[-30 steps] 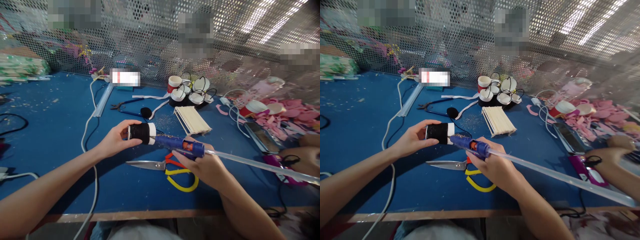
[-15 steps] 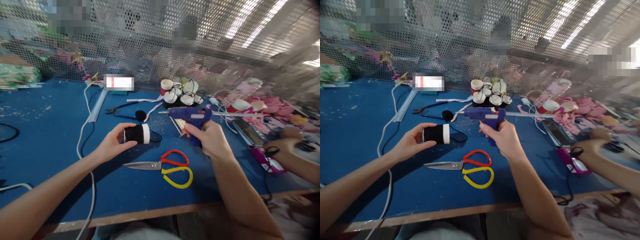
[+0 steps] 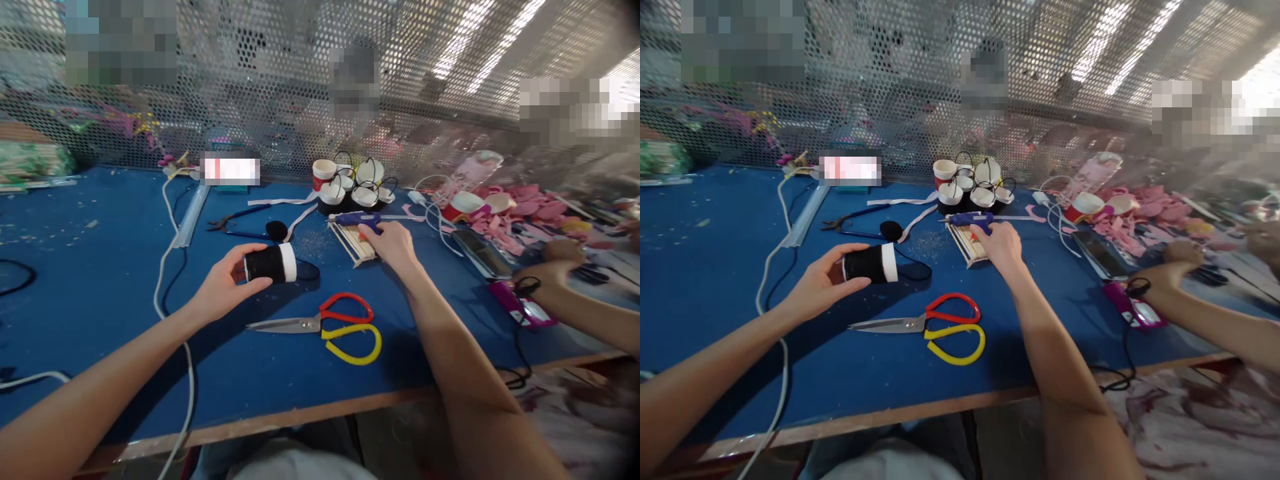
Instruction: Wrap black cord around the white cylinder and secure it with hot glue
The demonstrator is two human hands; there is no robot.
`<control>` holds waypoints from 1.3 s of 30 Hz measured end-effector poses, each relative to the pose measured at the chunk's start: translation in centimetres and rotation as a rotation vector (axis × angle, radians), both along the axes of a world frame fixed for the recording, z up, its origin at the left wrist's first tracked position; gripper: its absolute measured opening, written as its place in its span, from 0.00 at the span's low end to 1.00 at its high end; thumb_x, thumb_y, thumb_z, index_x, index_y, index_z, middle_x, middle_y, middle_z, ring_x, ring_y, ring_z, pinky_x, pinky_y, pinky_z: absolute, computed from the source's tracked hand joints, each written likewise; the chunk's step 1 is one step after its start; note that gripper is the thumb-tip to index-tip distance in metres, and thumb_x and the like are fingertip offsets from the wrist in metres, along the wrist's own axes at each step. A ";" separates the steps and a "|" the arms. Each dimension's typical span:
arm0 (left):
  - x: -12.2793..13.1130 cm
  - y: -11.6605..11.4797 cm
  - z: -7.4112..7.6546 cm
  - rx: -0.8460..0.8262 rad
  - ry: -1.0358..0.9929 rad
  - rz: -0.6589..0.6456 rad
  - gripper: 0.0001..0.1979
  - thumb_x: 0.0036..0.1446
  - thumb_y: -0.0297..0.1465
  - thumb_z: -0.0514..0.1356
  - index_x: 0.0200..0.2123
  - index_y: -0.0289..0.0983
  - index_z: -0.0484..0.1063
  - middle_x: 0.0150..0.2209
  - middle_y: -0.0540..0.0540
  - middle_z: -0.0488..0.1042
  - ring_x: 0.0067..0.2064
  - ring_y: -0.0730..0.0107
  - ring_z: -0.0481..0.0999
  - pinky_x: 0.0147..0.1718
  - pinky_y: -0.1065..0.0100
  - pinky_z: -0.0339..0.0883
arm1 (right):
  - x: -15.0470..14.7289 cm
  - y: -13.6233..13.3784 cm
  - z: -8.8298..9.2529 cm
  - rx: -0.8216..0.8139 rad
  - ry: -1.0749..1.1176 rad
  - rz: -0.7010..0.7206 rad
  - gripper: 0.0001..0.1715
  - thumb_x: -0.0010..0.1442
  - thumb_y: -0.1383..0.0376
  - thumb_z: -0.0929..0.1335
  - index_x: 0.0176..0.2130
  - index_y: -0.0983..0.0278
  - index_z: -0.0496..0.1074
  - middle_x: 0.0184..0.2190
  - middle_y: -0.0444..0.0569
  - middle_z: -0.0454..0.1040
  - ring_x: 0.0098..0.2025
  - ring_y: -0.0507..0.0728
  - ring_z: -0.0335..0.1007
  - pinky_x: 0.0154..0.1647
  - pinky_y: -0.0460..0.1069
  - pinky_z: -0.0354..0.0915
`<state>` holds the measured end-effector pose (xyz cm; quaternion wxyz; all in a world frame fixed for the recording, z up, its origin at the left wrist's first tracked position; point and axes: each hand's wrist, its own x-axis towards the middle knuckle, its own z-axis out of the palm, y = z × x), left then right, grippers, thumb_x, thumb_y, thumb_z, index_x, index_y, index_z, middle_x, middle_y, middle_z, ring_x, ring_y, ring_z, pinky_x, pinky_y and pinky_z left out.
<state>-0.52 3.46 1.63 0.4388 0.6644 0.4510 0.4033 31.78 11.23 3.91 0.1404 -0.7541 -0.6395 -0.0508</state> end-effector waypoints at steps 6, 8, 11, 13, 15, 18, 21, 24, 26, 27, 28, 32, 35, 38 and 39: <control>0.1 -0.2 -0.1 0.151 0.051 -0.041 0.25 0.49 0.34 0.63 0.50 0.40 0.62 0.48 0.44 0.64 0.47 0.65 0.69 0.44 0.63 0.68 | -0.8 -0.4 0.1 0.011 -0.078 -0.040 0.26 0.55 0.50 0.63 0.39 0.70 0.73 0.34 0.61 0.75 0.37 0.64 0.71 0.35 0.53 0.61; 0.2 -0.3 0.0 0.236 0.092 -0.052 0.24 0.50 0.33 0.63 0.50 0.40 0.62 0.48 0.44 0.63 0.48 0.65 0.67 0.45 0.65 0.67 | -0.9 -0.3 0.3 -0.008 -0.072 -0.044 0.24 0.56 0.54 0.64 0.41 0.70 0.72 0.35 0.61 0.74 0.37 0.63 0.70 0.36 0.54 0.61; 0.2 -0.4 0.0 0.322 0.148 -0.067 0.23 0.51 0.32 0.62 0.51 0.41 0.62 0.49 0.43 0.62 0.50 0.64 0.66 0.43 0.66 0.68 | -0.9 -0.5 0.4 -0.006 -0.065 -0.044 0.21 0.56 0.57 0.64 0.41 0.70 0.72 0.36 0.61 0.73 0.37 0.64 0.69 0.36 0.55 0.61; 0.2 -0.4 -0.1 0.353 0.167 -0.070 0.24 0.51 0.32 0.62 0.51 0.41 0.62 0.50 0.43 0.62 0.50 0.63 0.67 0.42 0.65 0.68 | -1.2 -1.0 0.6 0.093 -0.066 -0.010 0.18 0.55 0.58 0.65 0.39 0.69 0.73 0.38 0.61 0.71 0.40 0.65 0.67 0.37 0.55 0.60; 0.2 -0.5 -0.3 0.377 0.178 -0.078 0.24 0.51 0.32 0.62 0.52 0.41 0.62 0.50 0.42 0.62 0.51 0.62 0.67 0.43 0.64 0.68 | -2.1 -2.0 1.3 0.228 -0.005 0.139 0.15 0.55 0.58 0.66 0.36 0.67 0.73 0.38 0.58 0.71 0.42 0.63 0.66 0.39 0.55 0.60; 0.3 -0.6 -0.6 0.416 0.209 -0.102 0.30 0.50 0.31 0.62 0.56 0.41 0.57 0.52 0.40 0.62 0.53 0.59 0.65 0.48 0.60 0.66 | -4.6 -3.9 2.5 0.272 0.283 0.516 0.13 0.58 0.58 0.64 0.32 0.64 0.72 0.34 0.51 0.72 0.38 0.56 0.67 0.39 0.51 0.62; 0.4 -0.9 -0.8 0.455 0.240 -0.133 0.35 0.49 0.30 0.63 0.58 0.41 0.51 0.54 0.39 0.62 0.56 0.58 0.64 0.53 0.57 0.61 | -7.4 -5.3 3.1 0.050 0.471 0.805 0.17 0.61 0.57 0.61 0.32 0.64 0.73 0.34 0.50 0.74 0.38 0.55 0.68 0.41 0.50 0.62; 0.5 -1.2 -0.6 0.494 0.265 -0.171 0.32 0.49 0.30 0.63 0.55 0.39 0.54 0.53 0.38 0.63 0.55 0.58 0.64 0.53 0.56 0.61 | -9.4 -5.7 2.6 -0.195 0.572 0.900 0.26 0.63 0.53 0.55 0.34 0.65 0.73 0.35 0.51 0.74 0.40 0.56 0.69 0.44 0.51 0.61; 0.5 -1.3 -0.4 0.517 0.306 -0.219 0.27 0.50 0.31 0.63 0.52 0.38 0.56 0.53 0.38 0.64 0.55 0.58 0.64 0.52 0.55 0.61 | -10.2 -5.6 2.0 -0.347 0.665 0.883 0.33 0.63 0.48 0.52 0.36 0.65 0.74 0.35 0.51 0.75 0.41 0.56 0.69 0.44 0.51 0.61; 0.6 -1.3 -0.2 0.533 0.330 -0.246 0.26 0.50 0.31 0.63 0.51 0.38 0.57 0.52 0.38 0.64 0.55 0.58 0.64 0.52 0.54 0.61 | -10.5 -5.6 1.7 -0.418 0.719 0.866 0.35 0.62 0.46 0.51 0.36 0.64 0.74 0.35 0.50 0.75 0.41 0.56 0.69 0.45 0.51 0.61; 0.6 -1.3 0.0 0.553 0.352 -0.270 0.24 0.51 0.31 0.62 0.50 0.38 0.58 0.53 0.38 0.64 0.55 0.58 0.64 0.52 0.54 0.61 | -10.7 -5.6 1.6 -0.478 0.778 0.845 0.36 0.61 0.45 0.50 0.36 0.64 0.75 0.35 0.50 0.75 0.42 0.56 0.69 0.45 0.51 0.61; 0.7 -1.5 0.5 0.645 0.399 -0.270 0.20 0.53 0.30 0.61 0.49 0.40 0.59 0.52 0.39 0.59 0.55 0.58 0.61 0.51 0.55 0.63 | -11.0 -5.8 1.3 -0.558 0.958 0.793 0.32 0.60 0.45 0.54 0.36 0.63 0.76 0.37 0.48 0.76 0.44 0.56 0.69 0.46 0.50 0.61; 0.7 -1.5 0.4 0.657 0.436 -0.219 0.20 0.53 0.30 0.61 0.49 0.41 0.60 0.48 0.41 0.58 0.51 0.60 0.63 0.47 0.58 0.66 | -11.2 -6.0 1.2 -0.453 0.988 0.803 0.20 0.55 0.51 0.65 0.37 0.63 0.74 0.37 0.47 0.75 0.42 0.55 0.69 0.44 0.50 0.62; 0.6 -1.5 0.2 0.640 0.461 -0.227 0.21 0.52 0.32 0.61 0.50 0.41 0.59 0.46 0.42 0.58 0.48 0.62 0.64 0.46 0.59 0.66 | -11.2 -6.2 1.1 -0.350 0.990 0.782 0.12 0.52 0.58 0.69 0.32 0.65 0.73 0.36 0.47 0.75 0.39 0.53 0.69 0.44 0.50 0.61; 0.6 -1.5 0.2 0.630 0.462 -0.233 0.22 0.52 0.32 0.61 0.50 0.41 0.59 0.46 0.42 0.58 0.48 0.62 0.64 0.46 0.58 0.65 | -11.2 -6.2 1.1 -0.322 0.983 0.772 0.11 0.52 0.59 0.69 0.31 0.65 0.72 0.35 0.47 0.74 0.38 0.53 0.69 0.44 0.50 0.61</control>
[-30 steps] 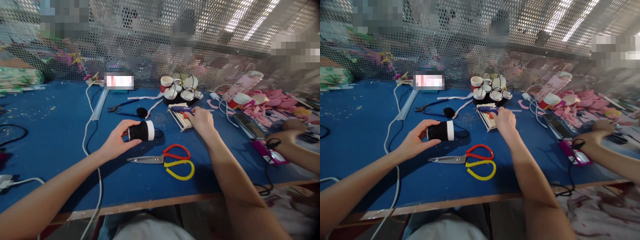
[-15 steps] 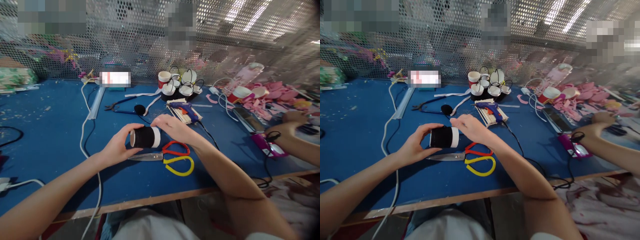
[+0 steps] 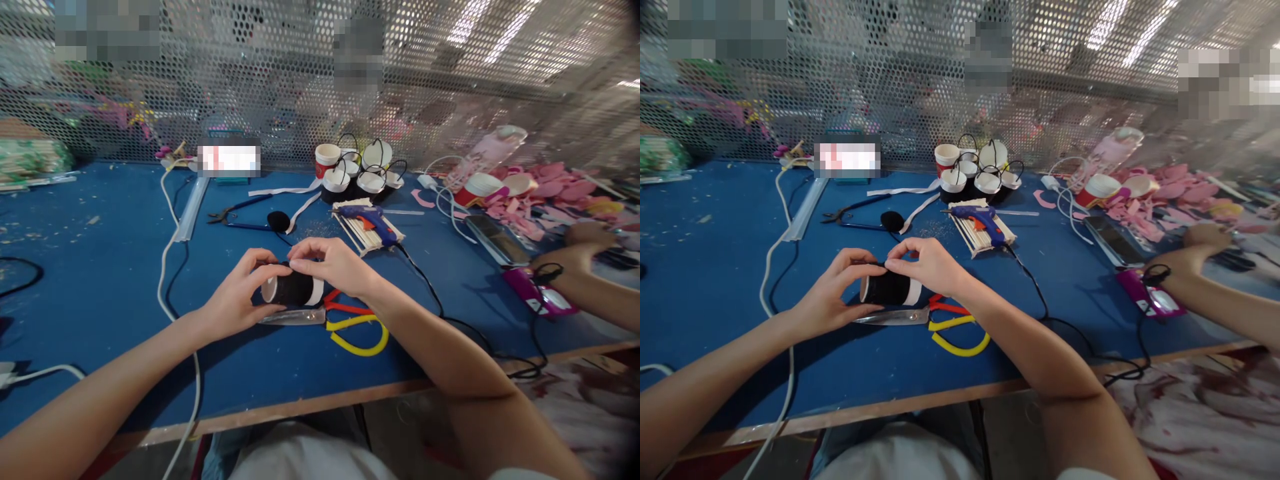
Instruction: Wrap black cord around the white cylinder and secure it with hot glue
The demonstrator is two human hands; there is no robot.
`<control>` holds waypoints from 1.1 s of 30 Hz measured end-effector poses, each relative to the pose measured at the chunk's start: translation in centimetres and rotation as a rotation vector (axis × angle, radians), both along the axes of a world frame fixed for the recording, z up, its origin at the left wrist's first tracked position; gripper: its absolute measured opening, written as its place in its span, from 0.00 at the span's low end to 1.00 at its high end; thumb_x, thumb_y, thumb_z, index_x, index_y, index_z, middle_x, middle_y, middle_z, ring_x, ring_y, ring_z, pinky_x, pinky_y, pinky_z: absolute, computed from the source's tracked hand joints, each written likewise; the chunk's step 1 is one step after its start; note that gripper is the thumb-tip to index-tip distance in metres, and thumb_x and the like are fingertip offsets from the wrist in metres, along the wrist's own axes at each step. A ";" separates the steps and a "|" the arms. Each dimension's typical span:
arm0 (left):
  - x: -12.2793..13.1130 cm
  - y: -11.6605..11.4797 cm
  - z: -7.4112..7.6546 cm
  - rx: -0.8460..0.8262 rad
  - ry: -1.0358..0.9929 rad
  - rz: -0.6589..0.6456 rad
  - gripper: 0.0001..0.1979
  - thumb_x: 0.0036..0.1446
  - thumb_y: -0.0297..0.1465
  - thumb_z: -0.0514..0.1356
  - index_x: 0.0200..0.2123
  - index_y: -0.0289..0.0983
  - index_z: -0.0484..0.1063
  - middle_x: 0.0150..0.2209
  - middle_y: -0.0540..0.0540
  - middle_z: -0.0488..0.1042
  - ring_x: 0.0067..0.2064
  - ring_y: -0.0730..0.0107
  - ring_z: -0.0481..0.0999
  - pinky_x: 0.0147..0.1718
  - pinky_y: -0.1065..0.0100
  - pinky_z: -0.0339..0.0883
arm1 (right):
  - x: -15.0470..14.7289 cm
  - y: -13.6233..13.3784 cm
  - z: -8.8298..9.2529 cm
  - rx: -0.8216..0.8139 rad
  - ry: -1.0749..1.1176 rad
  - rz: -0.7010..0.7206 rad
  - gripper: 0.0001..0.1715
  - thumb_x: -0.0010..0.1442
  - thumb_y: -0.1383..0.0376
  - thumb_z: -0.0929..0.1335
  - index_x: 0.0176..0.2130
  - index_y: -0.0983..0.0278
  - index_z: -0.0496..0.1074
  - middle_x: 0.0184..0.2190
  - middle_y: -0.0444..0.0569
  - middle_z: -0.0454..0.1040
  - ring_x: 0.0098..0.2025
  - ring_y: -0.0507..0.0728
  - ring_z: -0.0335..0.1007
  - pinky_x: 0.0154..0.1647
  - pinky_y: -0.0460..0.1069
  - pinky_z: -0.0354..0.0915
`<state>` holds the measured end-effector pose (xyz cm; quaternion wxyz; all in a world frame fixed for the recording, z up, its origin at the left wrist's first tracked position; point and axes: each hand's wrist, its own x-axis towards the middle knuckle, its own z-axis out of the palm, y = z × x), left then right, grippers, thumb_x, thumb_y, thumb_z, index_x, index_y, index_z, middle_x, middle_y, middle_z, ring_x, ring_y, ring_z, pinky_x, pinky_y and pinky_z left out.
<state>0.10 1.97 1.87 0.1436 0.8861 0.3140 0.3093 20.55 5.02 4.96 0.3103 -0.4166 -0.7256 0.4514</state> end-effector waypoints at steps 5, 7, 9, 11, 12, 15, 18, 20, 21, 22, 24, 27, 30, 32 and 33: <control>0.0 0.0 0.4 -0.058 -0.027 0.029 0.23 0.52 0.33 0.62 0.50 0.39 0.59 0.46 0.42 0.59 0.49 0.61 0.63 0.48 0.57 0.64 | 0.6 0.2 0.3 0.103 0.018 -0.160 0.16 0.58 0.55 0.63 0.32 0.65 0.69 0.31 0.46 0.72 0.35 0.52 0.66 0.37 0.48 0.61; 0.0 0.1 0.4 -0.060 -0.036 0.042 0.23 0.51 0.33 0.62 0.50 0.39 0.59 0.46 0.42 0.59 0.50 0.61 0.63 0.48 0.57 0.64 | 0.9 0.3 0.5 0.108 -0.038 -0.150 0.21 0.60 0.52 0.60 0.31 0.65 0.69 0.30 0.47 0.71 0.33 0.52 0.66 0.35 0.48 0.60; 0.0 0.1 0.1 -0.036 -0.030 0.042 0.23 0.52 0.32 0.62 0.50 0.40 0.59 0.47 0.42 0.59 0.50 0.61 0.63 0.49 0.57 0.64 | 1.2 0.2 0.7 0.072 -0.138 -0.075 0.21 0.58 0.50 0.61 0.31 0.65 0.69 0.29 0.47 0.71 0.33 0.52 0.65 0.33 0.48 0.60; 0.1 0.1 -0.3 0.002 -0.019 0.027 0.22 0.52 0.30 0.61 0.50 0.41 0.59 0.48 0.41 0.57 0.52 0.60 0.62 0.49 0.58 0.65 | 1.2 0.1 0.8 0.044 -0.207 0.000 0.18 0.56 0.52 0.64 0.33 0.64 0.69 0.31 0.46 0.72 0.34 0.53 0.66 0.34 0.48 0.60; 0.1 0.1 -0.5 0.016 -0.010 0.016 0.22 0.53 0.28 0.60 0.50 0.41 0.59 0.49 0.41 0.56 0.52 0.60 0.61 0.49 0.58 0.65 | 1.1 0.0 0.8 0.043 -0.218 0.027 0.16 0.55 0.54 0.65 0.34 0.64 0.69 0.33 0.46 0.72 0.35 0.53 0.66 0.36 0.48 0.61; 0.1 0.0 -0.8 0.012 0.014 -0.015 0.22 0.54 0.23 0.57 0.51 0.42 0.59 0.50 0.41 0.56 0.53 0.61 0.61 0.48 0.60 0.65 | 0.9 -0.3 0.8 0.077 -0.198 0.074 0.09 0.55 0.59 0.66 0.31 0.64 0.68 0.36 0.47 0.72 0.39 0.53 0.66 0.41 0.49 0.61; 0.1 0.0 -0.6 -0.014 0.000 -0.025 0.21 0.54 0.24 0.57 0.50 0.41 0.59 0.51 0.40 0.57 0.54 0.60 0.62 0.49 0.59 0.65 | 0.9 -0.4 0.9 0.179 -0.159 0.029 0.07 0.57 0.63 0.65 0.29 0.64 0.66 0.36 0.48 0.71 0.41 0.54 0.66 0.44 0.50 0.60; 0.1 0.0 -0.3 -0.049 -0.028 -0.026 0.21 0.53 0.27 0.59 0.50 0.40 0.59 0.51 0.39 0.59 0.53 0.59 0.62 0.49 0.57 0.64 | 1.0 -0.6 1.0 0.241 -0.086 -0.057 0.07 0.58 0.62 0.63 0.30 0.63 0.65 0.35 0.48 0.72 0.40 0.53 0.66 0.43 0.50 0.61; 0.1 0.0 -0.2 -0.085 -0.052 -0.022 0.22 0.52 0.29 0.61 0.50 0.39 0.59 0.50 0.39 0.61 0.53 0.59 0.63 0.48 0.58 0.65 | 1.1 -0.6 1.1 0.247 -0.032 -0.093 0.08 0.59 0.62 0.63 0.31 0.63 0.64 0.33 0.47 0.72 0.38 0.53 0.67 0.40 0.50 0.61; 0.2 0.0 -0.2 -0.135 -0.084 -0.015 0.24 0.51 0.31 0.62 0.50 0.39 0.59 0.49 0.39 0.62 0.51 0.59 0.65 0.47 0.59 0.66 | 1.1 -0.6 1.2 0.234 0.025 -0.116 0.08 0.60 0.61 0.62 0.32 0.63 0.62 0.31 0.46 0.73 0.35 0.52 0.68 0.37 0.49 0.62; 0.2 0.0 -0.2 -0.272 -0.161 0.004 0.26 0.49 0.33 0.64 0.50 0.39 0.58 0.47 0.40 0.65 0.46 0.63 0.69 0.42 0.63 0.69 | 1.2 -0.6 1.4 0.188 0.134 -0.143 0.08 0.61 0.61 0.62 0.32 0.62 0.60 0.26 0.44 0.73 0.30 0.50 0.68 0.32 0.47 0.62; 0.4 -0.1 -0.3 -0.485 -0.247 0.010 0.28 0.49 0.34 0.64 0.52 0.39 0.57 0.43 0.43 0.68 0.38 0.68 0.72 0.36 0.66 0.71 | 1.4 -0.3 1.5 0.118 0.249 -0.165 0.07 0.58 0.61 0.64 0.35 0.63 0.63 0.23 0.41 0.72 0.24 0.48 0.66 0.27 0.45 0.63; 0.5 -0.1 -0.2 -0.652 -0.314 -0.021 0.28 0.50 0.33 0.63 0.54 0.39 0.57 0.41 0.45 0.70 0.37 0.69 0.73 0.35 0.68 0.71 | 1.7 0.0 1.5 0.016 0.324 -0.144 0.10 0.57 0.61 0.66 0.38 0.63 0.69 0.26 0.42 0.72 0.23 0.46 0.66 0.23 0.44 0.63; 0.5 -0.1 -0.2 -0.752 -0.364 -0.052 0.28 0.50 0.33 0.63 0.54 0.39 0.57 0.40 0.46 0.71 0.36 0.69 0.74 0.33 0.69 0.71 | 1.8 0.1 1.5 -0.046 0.381 -0.109 0.11 0.55 0.62 0.67 0.39 0.64 0.70 0.29 0.43 0.73 0.27 0.47 0.69 0.26 0.44 0.66; 0.5 -0.1 -0.2 -0.794 -0.381 -0.063 0.28 0.50 0.33 0.63 0.53 0.39 0.57 0.39 0.46 0.71 0.36 0.70 0.74 0.32 0.70 0.71 | 1.8 0.1 1.5 -0.062 0.404 -0.097 0.11 0.54 0.62 0.68 0.39 0.64 0.71 0.30 0.44 0.74 0.29 0.48 0.70 0.29 0.45 0.67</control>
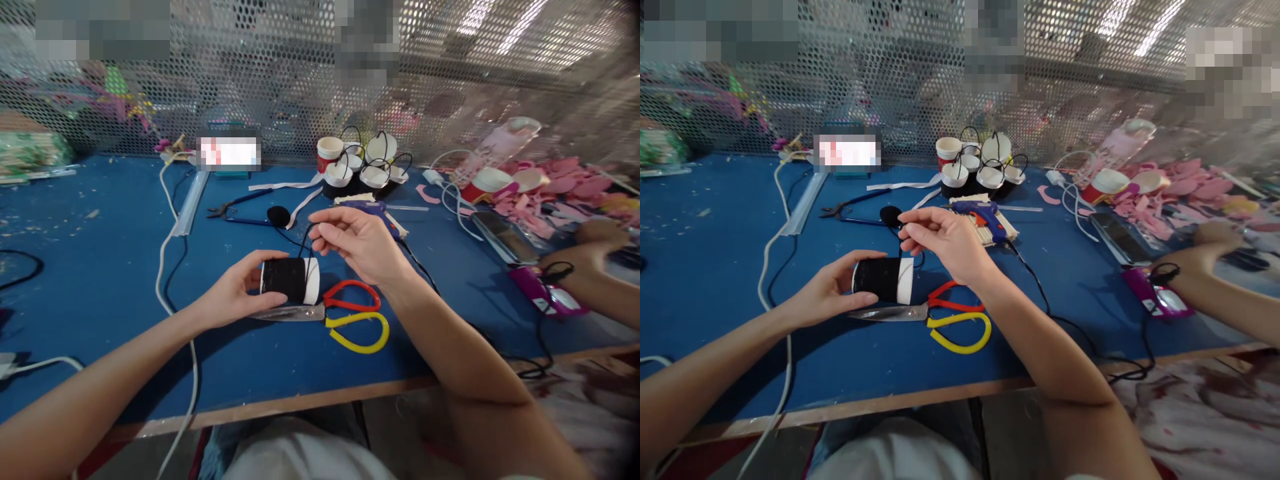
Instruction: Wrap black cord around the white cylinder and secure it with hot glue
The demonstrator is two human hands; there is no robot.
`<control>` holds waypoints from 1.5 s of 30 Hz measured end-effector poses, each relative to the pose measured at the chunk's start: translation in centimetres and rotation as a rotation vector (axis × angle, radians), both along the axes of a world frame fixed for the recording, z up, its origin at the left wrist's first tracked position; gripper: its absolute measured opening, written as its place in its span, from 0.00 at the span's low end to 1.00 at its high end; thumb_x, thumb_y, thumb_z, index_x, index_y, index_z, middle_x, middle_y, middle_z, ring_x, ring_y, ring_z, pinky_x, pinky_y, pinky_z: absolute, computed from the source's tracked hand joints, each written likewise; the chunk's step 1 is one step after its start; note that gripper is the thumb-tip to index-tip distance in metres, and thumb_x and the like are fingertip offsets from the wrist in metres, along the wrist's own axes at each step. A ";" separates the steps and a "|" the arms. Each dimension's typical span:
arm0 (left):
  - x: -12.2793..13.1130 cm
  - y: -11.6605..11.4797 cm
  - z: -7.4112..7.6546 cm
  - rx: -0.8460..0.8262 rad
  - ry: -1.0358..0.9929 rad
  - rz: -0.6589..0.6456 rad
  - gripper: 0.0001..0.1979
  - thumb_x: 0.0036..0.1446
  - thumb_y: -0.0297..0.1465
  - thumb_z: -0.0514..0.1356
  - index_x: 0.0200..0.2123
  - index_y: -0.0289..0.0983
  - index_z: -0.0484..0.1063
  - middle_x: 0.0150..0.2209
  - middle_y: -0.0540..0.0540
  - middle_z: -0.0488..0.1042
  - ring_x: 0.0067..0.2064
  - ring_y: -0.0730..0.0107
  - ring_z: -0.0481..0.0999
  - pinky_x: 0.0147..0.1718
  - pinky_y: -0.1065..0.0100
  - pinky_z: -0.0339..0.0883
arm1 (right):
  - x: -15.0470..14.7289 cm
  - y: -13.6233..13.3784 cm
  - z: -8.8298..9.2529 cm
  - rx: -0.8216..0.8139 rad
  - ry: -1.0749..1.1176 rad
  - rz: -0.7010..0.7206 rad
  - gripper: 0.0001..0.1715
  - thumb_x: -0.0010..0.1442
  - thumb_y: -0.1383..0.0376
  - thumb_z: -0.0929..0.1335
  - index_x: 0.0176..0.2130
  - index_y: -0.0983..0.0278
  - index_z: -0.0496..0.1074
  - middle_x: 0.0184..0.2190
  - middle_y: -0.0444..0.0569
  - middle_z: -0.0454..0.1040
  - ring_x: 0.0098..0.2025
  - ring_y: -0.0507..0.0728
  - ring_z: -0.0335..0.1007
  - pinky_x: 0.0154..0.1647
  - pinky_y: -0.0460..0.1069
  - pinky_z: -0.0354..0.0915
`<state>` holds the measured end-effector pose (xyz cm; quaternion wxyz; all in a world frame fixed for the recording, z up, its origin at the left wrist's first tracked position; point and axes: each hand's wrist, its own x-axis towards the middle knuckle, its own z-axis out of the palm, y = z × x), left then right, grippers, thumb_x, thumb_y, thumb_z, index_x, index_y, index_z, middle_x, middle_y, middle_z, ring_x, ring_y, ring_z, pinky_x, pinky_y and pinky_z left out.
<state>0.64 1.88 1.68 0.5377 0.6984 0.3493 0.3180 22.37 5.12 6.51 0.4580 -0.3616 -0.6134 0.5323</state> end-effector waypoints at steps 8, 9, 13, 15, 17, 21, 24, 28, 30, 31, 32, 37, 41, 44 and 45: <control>0.1 -0.2 0.1 -0.018 -0.002 -0.018 0.28 0.48 0.32 0.64 0.52 0.38 0.59 0.41 0.45 0.69 0.39 0.68 0.74 0.38 0.66 0.71 | 0.1 0.3 -0.5 0.127 -0.068 -0.058 0.12 0.54 0.62 0.68 0.39 0.64 0.70 0.30 0.44 0.74 0.29 0.49 0.71 0.34 0.48 0.70; 0.1 -0.2 0.2 0.016 0.005 -0.017 0.28 0.48 0.32 0.64 0.52 0.38 0.60 0.43 0.44 0.68 0.40 0.68 0.73 0.39 0.65 0.71 | 0.1 0.4 -0.5 0.143 -0.083 -0.064 0.11 0.54 0.62 0.68 0.39 0.64 0.70 0.30 0.44 0.74 0.29 0.49 0.71 0.33 0.48 0.70; 0.1 -0.3 0.3 0.194 0.055 -0.022 0.27 0.48 0.32 0.65 0.51 0.39 0.62 0.46 0.43 0.65 0.46 0.64 0.70 0.45 0.60 0.68 | 0.1 0.5 -0.8 0.194 -0.136 -0.086 0.10 0.54 0.63 0.68 0.38 0.63 0.71 0.30 0.44 0.75 0.31 0.50 0.72 0.35 0.49 0.70; 0.0 -0.4 0.3 0.258 0.076 -0.030 0.27 0.48 0.32 0.64 0.52 0.40 0.62 0.46 0.43 0.65 0.47 0.63 0.69 0.46 0.59 0.68 | 0.1 0.6 -0.8 0.207 -0.171 -0.099 0.09 0.53 0.63 0.68 0.37 0.63 0.71 0.31 0.45 0.75 0.34 0.51 0.73 0.39 0.49 0.69; -0.2 -0.4 0.3 0.289 0.084 -0.037 0.27 0.49 0.32 0.64 0.52 0.40 0.61 0.47 0.42 0.64 0.47 0.63 0.68 0.45 0.59 0.68 | 0.0 0.6 -1.0 0.212 -0.202 -0.105 0.09 0.53 0.62 0.68 0.36 0.63 0.71 0.31 0.45 0.76 0.36 0.52 0.73 0.41 0.50 0.69; -0.3 -0.4 0.4 0.302 0.099 -0.052 0.27 0.49 0.32 0.63 0.53 0.41 0.61 0.47 0.41 0.62 0.47 0.63 0.68 0.44 0.60 0.69 | -0.1 0.8 -1.4 0.218 -0.241 -0.091 0.09 0.54 0.62 0.68 0.36 0.64 0.71 0.31 0.45 0.76 0.35 0.52 0.73 0.41 0.50 0.69; -0.3 -0.5 0.5 0.317 0.103 -0.058 0.27 0.49 0.30 0.64 0.53 0.43 0.61 0.48 0.42 0.61 0.47 0.64 0.67 0.45 0.62 0.68 | -0.1 0.8 -1.8 0.197 -0.241 -0.071 0.09 0.54 0.63 0.68 0.36 0.64 0.71 0.31 0.46 0.76 0.35 0.52 0.74 0.40 0.50 0.68; -0.3 -0.5 0.5 0.354 0.105 -0.062 0.28 0.48 0.29 0.64 0.53 0.43 0.61 0.47 0.43 0.61 0.47 0.64 0.67 0.45 0.63 0.68 | -0.3 0.6 -2.0 0.131 -0.257 -0.049 0.08 0.54 0.63 0.68 0.35 0.64 0.70 0.31 0.47 0.76 0.35 0.53 0.74 0.40 0.50 0.68; -0.3 -0.5 0.5 0.379 0.118 -0.050 0.28 0.48 0.30 0.64 0.53 0.43 0.61 0.48 0.42 0.60 0.47 0.63 0.67 0.44 0.63 0.68 | -0.3 0.5 -2.0 0.099 -0.276 -0.036 0.08 0.53 0.63 0.68 0.35 0.64 0.70 0.30 0.47 0.76 0.35 0.53 0.74 0.39 0.50 0.68; -0.4 -0.5 0.5 0.393 0.125 -0.042 0.28 0.48 0.30 0.64 0.53 0.43 0.61 0.48 0.41 0.60 0.48 0.63 0.67 0.44 0.63 0.68 | -0.4 0.5 -2.0 0.083 -0.279 -0.028 0.08 0.53 0.64 0.68 0.35 0.64 0.70 0.30 0.47 0.76 0.35 0.53 0.74 0.39 0.50 0.68; -0.4 -0.5 0.5 0.410 0.135 -0.036 0.28 0.49 0.31 0.64 0.53 0.43 0.61 0.49 0.41 0.60 0.48 0.62 0.67 0.44 0.62 0.68 | -0.4 0.5 -2.0 0.066 -0.279 -0.017 0.08 0.52 0.64 0.68 0.34 0.64 0.71 0.29 0.47 0.77 0.35 0.53 0.74 0.39 0.50 0.68; -0.6 -0.4 0.4 0.517 0.182 -0.029 0.27 0.49 0.32 0.64 0.53 0.43 0.62 0.48 0.40 0.62 0.49 0.59 0.67 0.46 0.59 0.66 | -0.5 0.6 -2.3 -0.015 -0.252 0.036 0.07 0.51 0.64 0.68 0.34 0.63 0.71 0.28 0.46 0.77 0.35 0.53 0.74 0.40 0.50 0.68; -0.6 -0.2 0.4 0.579 0.201 -0.040 0.27 0.49 0.33 0.64 0.53 0.43 0.61 0.49 0.40 0.61 0.50 0.59 0.66 0.48 0.59 0.65 | -0.5 0.6 -2.3 -0.051 -0.256 0.073 0.07 0.51 0.65 0.68 0.34 0.64 0.72 0.28 0.46 0.77 0.34 0.53 0.74 0.39 0.49 0.68; -0.6 -0.2 0.2 0.610 0.213 -0.037 0.27 0.50 0.33 0.64 0.53 0.43 0.61 0.50 0.40 0.61 0.51 0.59 0.65 0.47 0.59 0.65 | -0.5 0.6 -2.2 -0.071 -0.264 0.077 0.06 0.51 0.66 0.68 0.33 0.64 0.72 0.28 0.46 0.77 0.34 0.52 0.74 0.39 0.49 0.68; -0.6 -0.2 0.2 0.608 0.214 -0.030 0.27 0.50 0.33 0.64 0.53 0.43 0.62 0.50 0.40 0.61 0.50 0.59 0.66 0.47 0.59 0.65 | -0.5 0.6 -2.2 -0.079 -0.266 0.077 0.06 0.51 0.66 0.68 0.33 0.64 0.72 0.28 0.46 0.77 0.34 0.52 0.74 0.39 0.49 0.68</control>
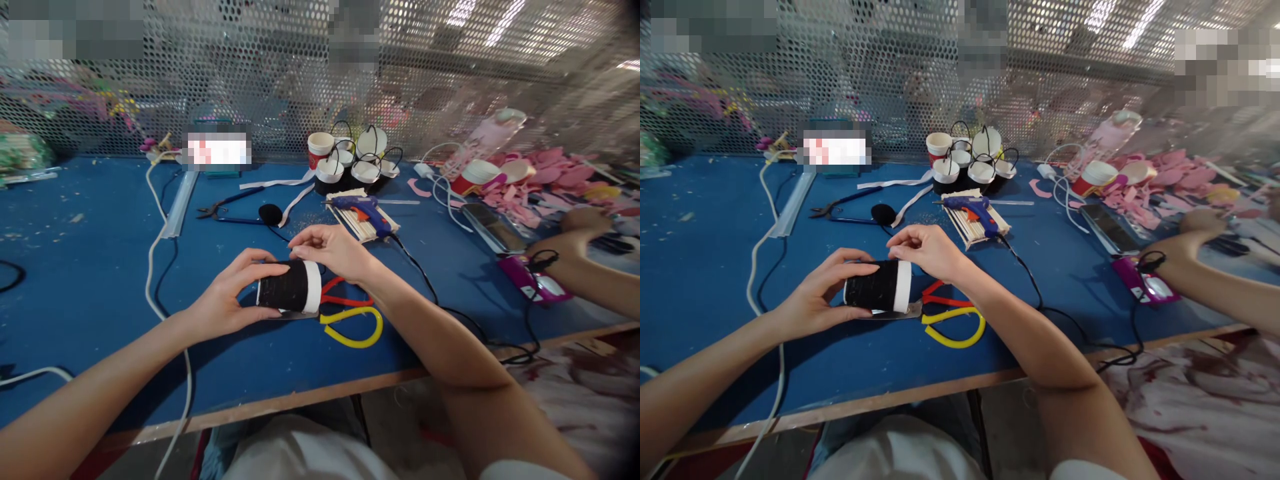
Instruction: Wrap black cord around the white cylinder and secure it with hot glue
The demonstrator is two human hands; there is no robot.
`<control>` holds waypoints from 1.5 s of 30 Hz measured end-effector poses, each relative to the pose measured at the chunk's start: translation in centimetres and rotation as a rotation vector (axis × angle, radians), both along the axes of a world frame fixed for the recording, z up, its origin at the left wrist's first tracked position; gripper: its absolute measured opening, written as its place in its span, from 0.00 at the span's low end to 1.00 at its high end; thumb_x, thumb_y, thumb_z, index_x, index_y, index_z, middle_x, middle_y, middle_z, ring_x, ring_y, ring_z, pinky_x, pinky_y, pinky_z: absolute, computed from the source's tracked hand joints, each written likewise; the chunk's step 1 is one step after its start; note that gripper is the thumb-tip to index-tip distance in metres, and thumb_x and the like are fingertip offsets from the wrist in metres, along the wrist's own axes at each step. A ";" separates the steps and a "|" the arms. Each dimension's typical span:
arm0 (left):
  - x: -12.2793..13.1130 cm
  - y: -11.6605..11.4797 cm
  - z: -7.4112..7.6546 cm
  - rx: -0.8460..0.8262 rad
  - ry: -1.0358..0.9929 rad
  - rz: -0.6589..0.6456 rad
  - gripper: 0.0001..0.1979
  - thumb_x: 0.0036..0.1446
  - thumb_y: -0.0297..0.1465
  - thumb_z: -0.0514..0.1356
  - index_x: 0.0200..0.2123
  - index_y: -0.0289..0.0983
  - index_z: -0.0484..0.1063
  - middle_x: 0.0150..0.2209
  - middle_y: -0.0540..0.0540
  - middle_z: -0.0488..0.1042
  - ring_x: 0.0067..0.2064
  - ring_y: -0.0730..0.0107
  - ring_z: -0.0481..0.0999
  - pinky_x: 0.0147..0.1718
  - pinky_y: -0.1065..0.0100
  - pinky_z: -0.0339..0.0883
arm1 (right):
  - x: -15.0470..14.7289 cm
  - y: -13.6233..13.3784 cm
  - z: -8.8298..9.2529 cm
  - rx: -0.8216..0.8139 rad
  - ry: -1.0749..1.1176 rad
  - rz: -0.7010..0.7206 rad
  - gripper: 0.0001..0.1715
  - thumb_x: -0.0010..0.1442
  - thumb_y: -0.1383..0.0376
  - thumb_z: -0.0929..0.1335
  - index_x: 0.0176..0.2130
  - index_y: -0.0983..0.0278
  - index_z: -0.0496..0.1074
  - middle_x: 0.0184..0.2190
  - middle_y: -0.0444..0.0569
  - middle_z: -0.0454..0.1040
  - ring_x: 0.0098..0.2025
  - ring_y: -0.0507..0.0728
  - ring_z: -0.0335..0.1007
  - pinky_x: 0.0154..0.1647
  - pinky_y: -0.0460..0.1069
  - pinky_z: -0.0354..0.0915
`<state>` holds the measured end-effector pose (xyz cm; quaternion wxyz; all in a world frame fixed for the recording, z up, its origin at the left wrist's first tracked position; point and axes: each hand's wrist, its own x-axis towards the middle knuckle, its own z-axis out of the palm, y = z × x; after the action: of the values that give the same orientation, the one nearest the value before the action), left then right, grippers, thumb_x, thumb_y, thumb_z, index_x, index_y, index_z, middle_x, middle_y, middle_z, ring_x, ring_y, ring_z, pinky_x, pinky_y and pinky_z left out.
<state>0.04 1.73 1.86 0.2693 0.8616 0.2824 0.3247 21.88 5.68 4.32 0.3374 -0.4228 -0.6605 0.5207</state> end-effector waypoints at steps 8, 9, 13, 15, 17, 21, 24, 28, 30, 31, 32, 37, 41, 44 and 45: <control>0.4 -0.1 -0.2 -0.170 -0.186 -0.010 0.27 0.48 0.31 0.64 0.52 0.41 0.63 0.49 0.41 0.62 0.50 0.61 0.65 0.45 0.62 0.66 | 0.2 0.6 -0.5 -0.074 -0.008 -0.019 0.05 0.51 0.67 0.68 0.32 0.64 0.72 0.27 0.46 0.76 0.32 0.51 0.73 0.37 0.48 0.66; 0.5 -0.2 -0.2 -0.179 -0.213 -0.013 0.27 0.48 0.31 0.65 0.52 0.41 0.63 0.48 0.41 0.62 0.50 0.61 0.65 0.44 0.62 0.66 | 0.3 0.7 -0.6 -0.086 -0.002 -0.016 0.05 0.51 0.66 0.68 0.33 0.64 0.72 0.27 0.47 0.76 0.32 0.52 0.72 0.37 0.48 0.66; 0.8 -0.2 0.0 -0.231 -0.303 -0.021 0.26 0.47 0.31 0.66 0.51 0.41 0.64 0.47 0.42 0.64 0.48 0.63 0.67 0.44 0.62 0.67 | 0.2 0.9 -0.9 -0.108 -0.035 -0.019 0.07 0.51 0.65 0.68 0.34 0.65 0.72 0.27 0.46 0.75 0.30 0.51 0.71 0.32 0.47 0.65; 0.9 -0.1 0.2 -0.285 -0.373 0.017 0.27 0.45 0.31 0.67 0.50 0.41 0.65 0.45 0.44 0.66 0.47 0.64 0.69 0.43 0.64 0.67 | 0.3 1.0 -1.0 -0.091 -0.121 -0.028 0.08 0.53 0.66 0.67 0.35 0.65 0.72 0.25 0.46 0.74 0.27 0.51 0.69 0.28 0.46 0.62; 0.9 0.2 0.2 -0.374 -0.468 0.102 0.27 0.43 0.31 0.68 0.49 0.41 0.66 0.43 0.46 0.69 0.44 0.65 0.70 0.41 0.66 0.67 | 0.4 1.1 -0.9 0.016 -0.253 -0.048 0.09 0.55 0.66 0.65 0.36 0.66 0.72 0.25 0.47 0.74 0.27 0.51 0.68 0.28 0.47 0.61; 0.8 0.9 -0.1 -0.636 -0.608 0.236 0.26 0.45 0.33 0.66 0.49 0.40 0.64 0.38 0.48 0.69 0.33 0.71 0.72 0.31 0.69 0.70 | 0.5 0.8 -0.3 0.358 -0.385 -0.201 0.14 0.59 0.59 0.62 0.34 0.66 0.72 0.31 0.49 0.74 0.32 0.54 0.67 0.33 0.48 0.60; 0.7 1.2 -0.6 -0.685 -0.593 0.281 0.26 0.47 0.33 0.65 0.50 0.41 0.62 0.41 0.48 0.67 0.32 0.73 0.71 0.30 0.69 0.70 | 0.2 0.0 0.4 0.349 -0.275 -0.151 0.21 0.61 0.55 0.59 0.32 0.66 0.71 0.28 0.48 0.72 0.31 0.52 0.66 0.31 0.47 0.60; 0.6 1.1 -0.7 -0.561 -0.509 0.281 0.30 0.42 0.30 0.68 0.50 0.41 0.62 0.43 0.47 0.67 0.38 0.69 0.71 0.36 0.68 0.69 | -0.4 -1.0 0.9 0.153 -0.156 -0.002 0.16 0.60 0.56 0.61 0.34 0.65 0.69 0.23 0.43 0.65 0.24 0.48 0.58 0.24 0.45 0.57; 0.5 1.0 -0.4 -0.507 -0.486 0.253 0.31 0.41 0.29 0.68 0.49 0.41 0.62 0.44 0.47 0.66 0.41 0.67 0.70 0.38 0.67 0.68 | -0.6 -1.4 1.1 0.121 -0.103 0.011 0.11 0.58 0.59 0.63 0.35 0.65 0.69 0.23 0.42 0.65 0.24 0.48 0.58 0.25 0.44 0.57; 0.5 1.0 -0.3 -0.494 -0.484 0.233 0.30 0.41 0.30 0.68 0.49 0.41 0.62 0.43 0.47 0.67 0.42 0.67 0.70 0.39 0.67 0.68 | -0.7 -1.6 1.3 0.131 -0.090 0.011 0.09 0.58 0.61 0.63 0.34 0.65 0.68 0.24 0.42 0.66 0.25 0.48 0.59 0.26 0.44 0.57; 0.5 1.0 -0.1 -0.492 -0.487 0.218 0.30 0.43 0.30 0.67 0.49 0.41 0.61 0.42 0.47 0.67 0.42 0.67 0.69 0.39 0.68 0.67 | -0.7 -1.9 1.4 0.156 -0.087 0.010 0.08 0.58 0.62 0.63 0.34 0.65 0.68 0.25 0.42 0.66 0.26 0.48 0.59 0.27 0.44 0.58; 0.6 1.2 1.0 -0.634 -0.476 0.210 0.23 0.51 0.36 0.61 0.49 0.38 0.61 0.40 0.48 0.67 0.40 0.70 0.69 0.37 0.69 0.68 | -0.7 -3.2 1.9 0.344 -0.190 0.020 0.07 0.58 0.65 0.63 0.33 0.65 0.69 0.29 0.44 0.68 0.30 0.49 0.61 0.32 0.45 0.59; 0.7 1.2 1.8 -0.679 -0.355 0.199 0.25 0.49 0.38 0.62 0.49 0.38 0.61 0.41 0.47 0.67 0.37 0.69 0.70 0.34 0.67 0.69 | 0.1 -3.2 1.5 0.326 -0.190 0.022 0.10 0.59 0.62 0.63 0.34 0.65 0.69 0.31 0.45 0.71 0.32 0.50 0.65 0.34 0.46 0.61; 0.8 0.9 1.9 -0.513 -0.282 0.230 0.28 0.44 0.34 0.66 0.49 0.38 0.62 0.42 0.48 0.68 0.40 0.68 0.70 0.39 0.67 0.68 | 0.8 -2.6 0.9 0.290 -0.108 -0.099 0.18 0.61 0.55 0.60 0.44 0.64 0.67 0.37 0.49 0.72 0.38 0.52 0.68 0.38 0.47 0.64; 0.9 0.8 1.8 -0.459 -0.266 0.232 0.28 0.44 0.33 0.66 0.49 0.39 0.62 0.44 0.47 0.67 0.40 0.68 0.70 0.40 0.67 0.67 | 1.0 -2.4 0.8 0.292 -0.104 -0.122 0.21 0.62 0.54 0.59 0.47 0.64 0.65 0.39 0.50 0.72 0.40 0.53 0.68 0.39 0.48 0.64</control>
<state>0.93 2.53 3.65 0.4530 0.6898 0.4075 0.3911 22.84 3.29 5.10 0.3915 -0.4349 -0.7189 0.3752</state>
